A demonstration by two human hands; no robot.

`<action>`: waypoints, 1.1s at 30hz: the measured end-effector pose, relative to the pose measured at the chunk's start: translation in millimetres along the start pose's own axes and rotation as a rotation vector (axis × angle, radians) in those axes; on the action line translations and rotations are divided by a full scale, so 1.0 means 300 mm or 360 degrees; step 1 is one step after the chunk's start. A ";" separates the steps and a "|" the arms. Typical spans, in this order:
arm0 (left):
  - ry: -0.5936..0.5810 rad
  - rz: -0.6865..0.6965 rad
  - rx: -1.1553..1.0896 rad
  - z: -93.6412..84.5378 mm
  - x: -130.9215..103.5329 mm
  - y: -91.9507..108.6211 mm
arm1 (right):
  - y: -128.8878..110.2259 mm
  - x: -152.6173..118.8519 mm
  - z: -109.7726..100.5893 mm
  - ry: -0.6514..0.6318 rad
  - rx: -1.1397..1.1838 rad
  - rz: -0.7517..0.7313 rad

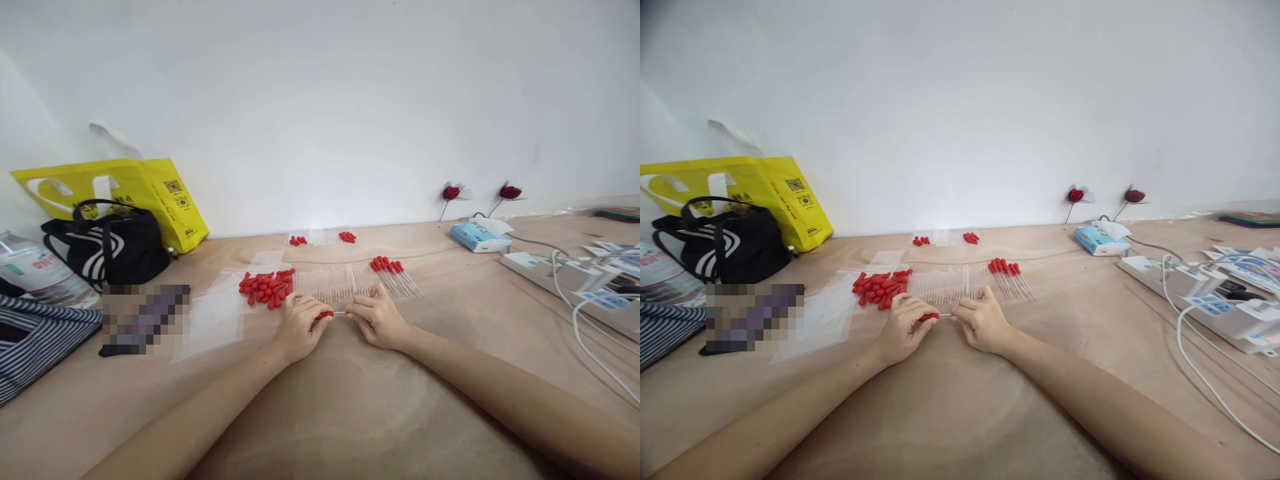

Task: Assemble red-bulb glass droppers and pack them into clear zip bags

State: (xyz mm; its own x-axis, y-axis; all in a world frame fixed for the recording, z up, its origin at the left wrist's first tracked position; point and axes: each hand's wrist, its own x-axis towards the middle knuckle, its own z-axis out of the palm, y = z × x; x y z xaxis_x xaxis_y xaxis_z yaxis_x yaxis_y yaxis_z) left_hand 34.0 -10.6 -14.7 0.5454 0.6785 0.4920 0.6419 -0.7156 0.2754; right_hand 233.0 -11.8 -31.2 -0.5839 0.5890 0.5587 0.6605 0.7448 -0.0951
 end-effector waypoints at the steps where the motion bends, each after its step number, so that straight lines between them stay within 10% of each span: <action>1: -0.0011 -0.0001 0.0000 -0.001 0.001 0.001 | 0.000 0.000 0.001 -0.0010 0.0002 0.0001; 17: 0.0000 -0.0084 0.0056 -0.002 0.001 -0.019 | 0.028 -0.003 -0.033 -0.0077 -0.0132 -0.0047; 25: 0.0166 -0.0389 0.0352 0.004 -0.011 -0.084 | 0.178 0.008 -0.009 0.0243 -0.0343 0.1109; 33: 0.0129 -0.0395 0.0334 0.000 -0.006 -0.074 | 0.194 0.054 0.041 0.0027 -0.0557 0.1239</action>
State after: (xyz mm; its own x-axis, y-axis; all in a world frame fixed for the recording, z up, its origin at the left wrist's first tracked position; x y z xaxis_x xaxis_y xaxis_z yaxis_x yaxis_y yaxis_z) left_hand 18.7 3.9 -21.7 0.3191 0.8065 0.4977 0.8516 -0.4745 0.2230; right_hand 256.3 45.0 -37.8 0.1025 0.8861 0.4520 0.9800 -0.0121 -0.1985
